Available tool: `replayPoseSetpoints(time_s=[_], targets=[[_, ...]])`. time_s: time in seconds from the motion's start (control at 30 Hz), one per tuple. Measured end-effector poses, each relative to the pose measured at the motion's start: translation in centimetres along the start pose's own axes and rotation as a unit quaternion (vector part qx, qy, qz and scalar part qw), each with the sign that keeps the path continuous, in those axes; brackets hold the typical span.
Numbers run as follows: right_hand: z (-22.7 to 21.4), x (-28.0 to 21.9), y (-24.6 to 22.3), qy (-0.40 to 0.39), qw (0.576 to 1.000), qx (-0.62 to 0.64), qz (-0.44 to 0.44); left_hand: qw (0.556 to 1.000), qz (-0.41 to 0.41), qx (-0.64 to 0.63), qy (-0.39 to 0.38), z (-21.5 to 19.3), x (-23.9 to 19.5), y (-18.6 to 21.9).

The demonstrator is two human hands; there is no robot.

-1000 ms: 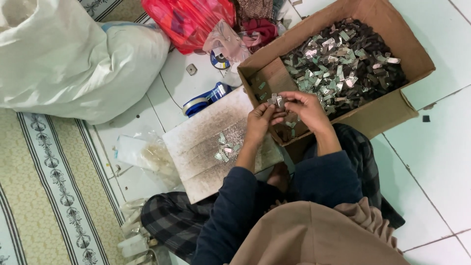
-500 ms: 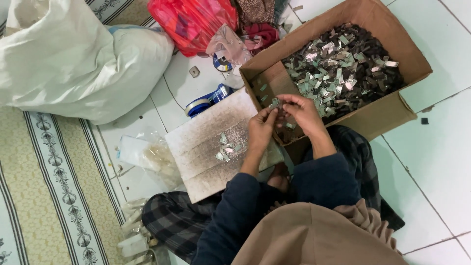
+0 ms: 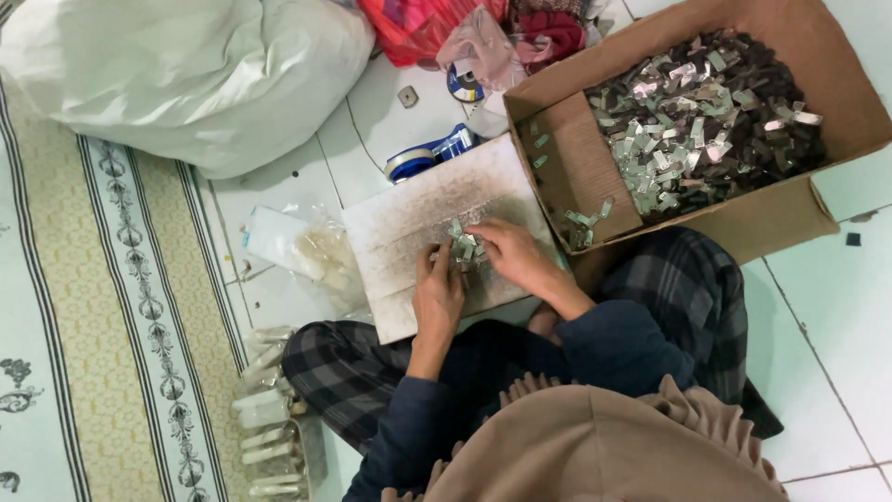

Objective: Sorting small metal components from a box and placing them into individual plastic bags on the floor.

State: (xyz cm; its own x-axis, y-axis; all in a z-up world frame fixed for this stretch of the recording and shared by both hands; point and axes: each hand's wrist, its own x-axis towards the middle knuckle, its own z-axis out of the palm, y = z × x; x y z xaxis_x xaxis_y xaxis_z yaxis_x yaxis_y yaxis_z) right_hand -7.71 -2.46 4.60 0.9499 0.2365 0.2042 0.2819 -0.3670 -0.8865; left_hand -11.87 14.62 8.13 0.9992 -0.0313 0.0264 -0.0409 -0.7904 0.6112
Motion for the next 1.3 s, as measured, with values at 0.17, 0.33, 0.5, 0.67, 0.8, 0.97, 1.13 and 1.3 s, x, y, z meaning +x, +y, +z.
replayPoseSetpoints(time_s=[0.17,0.33,0.5,0.67,0.8,0.97,1.13,1.3], targets=[[0.9,-0.7,3.3,0.035,0.995,-0.089,0.009,1.0,-0.012,-0.017,0.023,-1.9,-0.5,-2.1],[1.3,-0.9,0.3,0.043,0.994,-0.098,-0.011,0.991,-0.086,-0.091,0.05,-5.3,-1.9,-6.4],[6.2,-0.2,-1.7,0.027,0.997,-0.068,-0.028,0.973,-0.16,-0.126,0.11,-8.0,-2.4,-14.4],[13.7,1.1,-4.3,-0.003,0.995,-0.048,-0.087,0.959,-0.21,-0.121,0.149,-9.2,-0.5,-21.1],[19.0,3.8,-6.7,-0.037,0.979,-0.052,-0.194,0.953,-0.248,-0.091,0.151,-8.3,3.0,-25.7],[22.0,5.2,-7.5,-0.097,0.946,-0.202,-0.234,0.936,-0.316,-0.068,0.138,-6.0,6.3,-29.8],[22.8,5.0,-6.3,-0.11,0.923,-0.288,-0.232,0.94,-0.321,-0.032,0.114,-3.6,7.8,-31.6],[22.7,5.0,-6.7,-0.109,0.923,-0.301,-0.213,0.919,-0.35,-0.099,0.149,-4.7,7.8,-30.8]])
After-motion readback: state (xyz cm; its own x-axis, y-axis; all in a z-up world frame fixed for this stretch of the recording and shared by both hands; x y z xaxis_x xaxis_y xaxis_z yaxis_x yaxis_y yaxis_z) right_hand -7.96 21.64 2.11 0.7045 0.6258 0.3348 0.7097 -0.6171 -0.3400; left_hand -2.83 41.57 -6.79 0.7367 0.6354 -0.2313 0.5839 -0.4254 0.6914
